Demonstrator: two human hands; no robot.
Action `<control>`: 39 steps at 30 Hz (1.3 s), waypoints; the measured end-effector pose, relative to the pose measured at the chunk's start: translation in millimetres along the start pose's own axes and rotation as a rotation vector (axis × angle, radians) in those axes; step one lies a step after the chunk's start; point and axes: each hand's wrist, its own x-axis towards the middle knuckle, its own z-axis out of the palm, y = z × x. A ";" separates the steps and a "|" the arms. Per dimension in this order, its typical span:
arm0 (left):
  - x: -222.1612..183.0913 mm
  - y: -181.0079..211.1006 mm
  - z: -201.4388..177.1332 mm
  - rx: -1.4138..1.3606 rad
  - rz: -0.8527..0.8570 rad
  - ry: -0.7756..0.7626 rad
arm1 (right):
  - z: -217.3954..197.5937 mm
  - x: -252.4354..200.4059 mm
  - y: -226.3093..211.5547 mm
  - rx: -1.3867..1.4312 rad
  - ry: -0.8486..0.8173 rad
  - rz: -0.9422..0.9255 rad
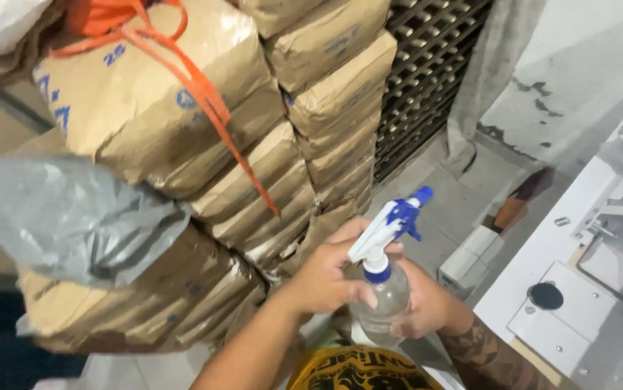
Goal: Filling a spray bottle with water and misting rows of shaped dough on a large bakery rack.
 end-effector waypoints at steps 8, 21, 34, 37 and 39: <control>71.5 -32.4 -62.9 -0.280 0.074 -0.053 | -79.0 55.7 20.0 0.040 -0.096 -0.027; 225.9 -96.4 -89.5 0.135 0.052 0.153 | -218.9 62.5 55.0 -0.196 0.460 -0.138; 461.7 -205.9 -20.6 0.074 -0.073 0.274 | -499.6 56.3 -84.9 0.175 0.249 -0.133; 507.1 -228.4 -11.8 0.422 0.004 0.389 | -536.8 66.1 -122.4 0.020 0.312 -0.244; 533.4 -255.5 -3.0 0.548 0.014 0.433 | -556.5 72.5 -152.8 -0.802 0.653 0.056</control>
